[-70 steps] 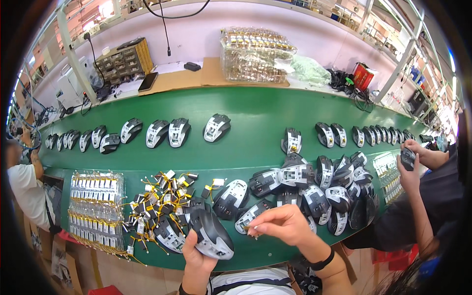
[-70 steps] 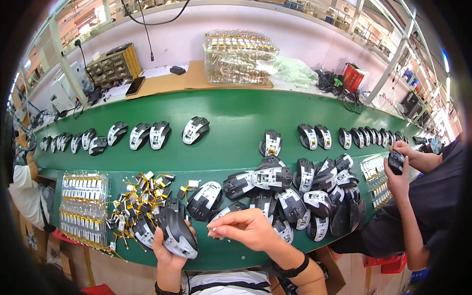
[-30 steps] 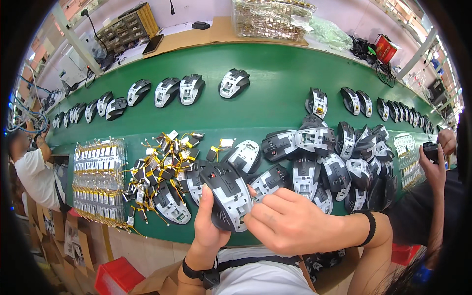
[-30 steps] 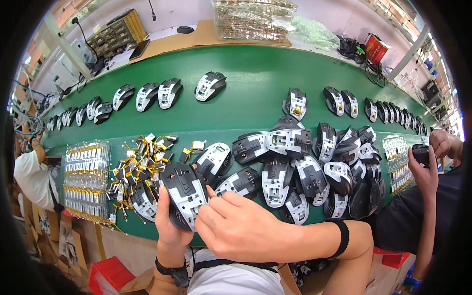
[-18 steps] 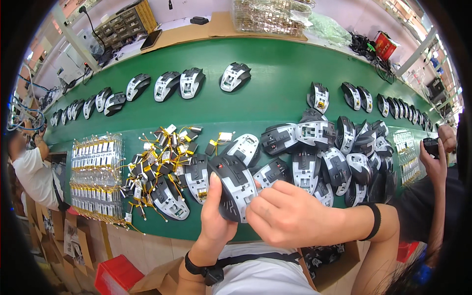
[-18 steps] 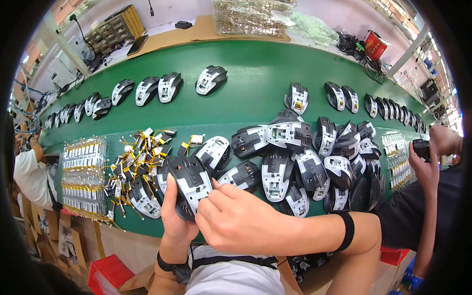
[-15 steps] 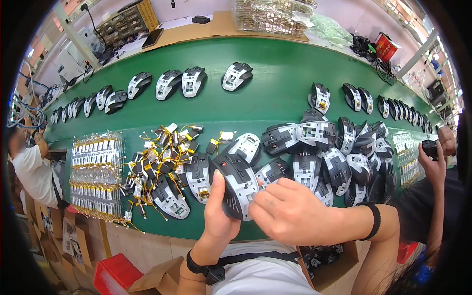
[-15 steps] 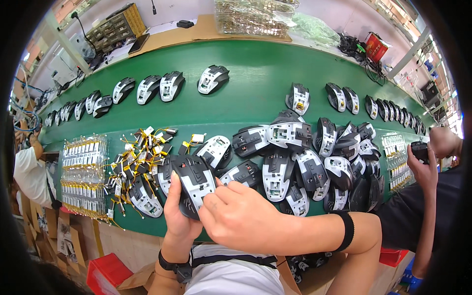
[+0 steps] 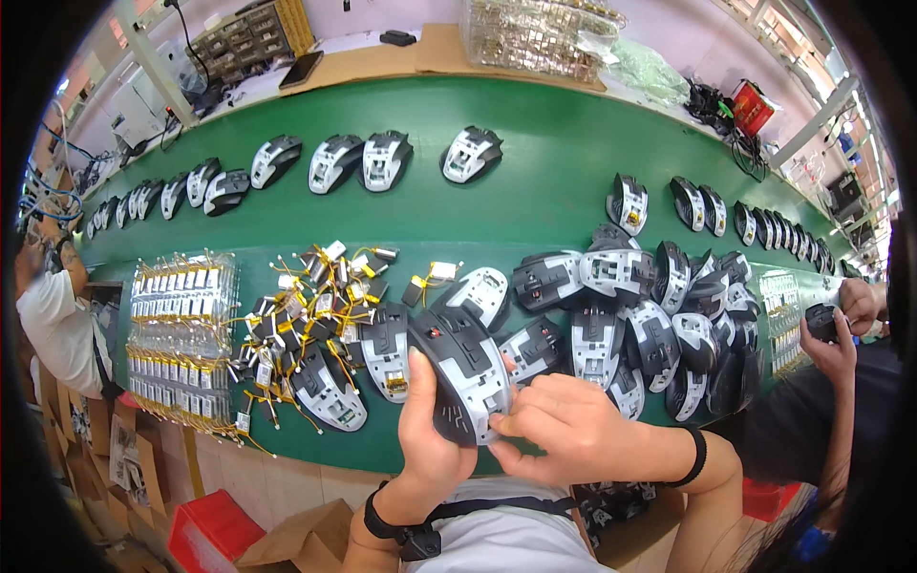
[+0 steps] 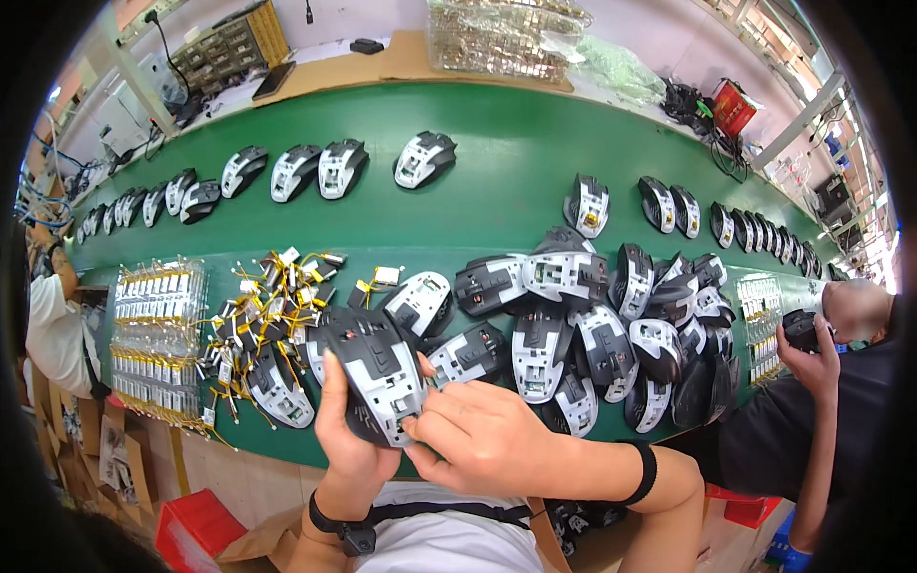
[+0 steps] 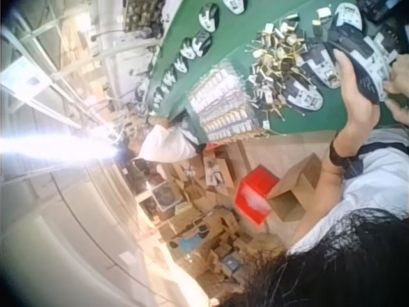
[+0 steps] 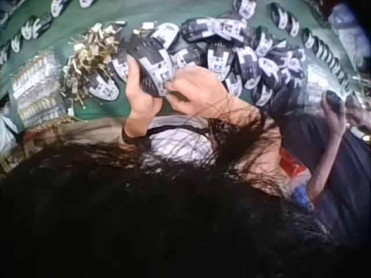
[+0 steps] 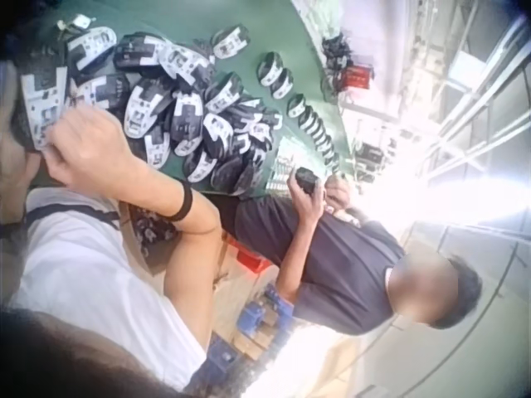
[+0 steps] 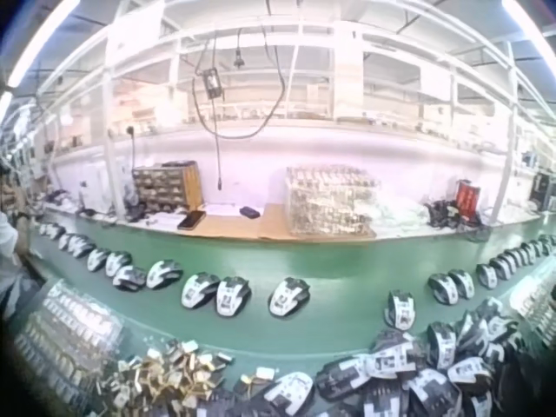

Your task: The person assembles computer mice at a green workbench. They pick up a mouse shell, insert a small yellow cable into the internal connector, and place the finished unit on the table. This process is repeated for multiple units throughout the clip.

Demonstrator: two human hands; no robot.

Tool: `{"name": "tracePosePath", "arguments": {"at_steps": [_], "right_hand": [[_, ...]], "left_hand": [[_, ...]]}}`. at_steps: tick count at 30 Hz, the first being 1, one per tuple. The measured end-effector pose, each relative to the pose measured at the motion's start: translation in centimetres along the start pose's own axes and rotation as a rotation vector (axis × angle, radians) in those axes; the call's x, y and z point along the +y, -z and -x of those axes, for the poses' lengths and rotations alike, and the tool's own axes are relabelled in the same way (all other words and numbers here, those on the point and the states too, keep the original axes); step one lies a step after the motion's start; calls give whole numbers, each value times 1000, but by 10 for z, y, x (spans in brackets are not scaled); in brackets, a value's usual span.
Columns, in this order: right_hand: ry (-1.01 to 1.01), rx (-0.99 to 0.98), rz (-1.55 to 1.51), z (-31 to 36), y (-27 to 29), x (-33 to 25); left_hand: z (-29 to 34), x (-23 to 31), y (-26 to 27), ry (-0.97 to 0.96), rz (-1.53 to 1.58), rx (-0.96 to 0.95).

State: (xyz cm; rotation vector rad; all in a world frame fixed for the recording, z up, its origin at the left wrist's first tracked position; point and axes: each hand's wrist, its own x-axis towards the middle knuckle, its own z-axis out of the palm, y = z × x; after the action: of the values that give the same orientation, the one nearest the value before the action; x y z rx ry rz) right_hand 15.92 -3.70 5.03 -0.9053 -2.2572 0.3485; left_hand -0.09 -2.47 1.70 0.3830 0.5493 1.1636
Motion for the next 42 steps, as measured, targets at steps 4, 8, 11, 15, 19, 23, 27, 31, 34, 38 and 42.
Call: {"name": "tracePosePath", "arguments": {"at_steps": [4,8,11,15,19,23,27,31,34,38,42], "right_hand": [[19,105,22,9,-6,-4],[-8,162,34,13,-11,-4],[-365,159,-381,24,-10,-12],[-752,224,-1120,31,-26,-8],[-811,53,-1299,32,-29,-6],[-850,5,-1270,35,-24,-3],[-756,13,-773,35,-6,-7],[-799,136,-689,41,-4,-6],[-994,24,-1262,34,-13,4],[-912,-38,-1225,34,-21,3],[-664,203,-496,33,-19,-4]], "left_hand": [[3,-2,-3,-57,-42,-49],[-4,-2,6,-93,-1,-170],[-3,-1,5,-137,-92,-113],[-2,-5,9,-255,-230,-144],[-2,-3,11,-270,-279,-195],[-7,-7,18,-226,-184,-225],[-10,-6,18,-149,-95,-108],[-14,-7,14,-68,-69,-65],[-12,-12,12,-67,-68,-81],[-8,-6,13,-99,-60,-99],[-13,-9,6,-89,-88,54]]}}
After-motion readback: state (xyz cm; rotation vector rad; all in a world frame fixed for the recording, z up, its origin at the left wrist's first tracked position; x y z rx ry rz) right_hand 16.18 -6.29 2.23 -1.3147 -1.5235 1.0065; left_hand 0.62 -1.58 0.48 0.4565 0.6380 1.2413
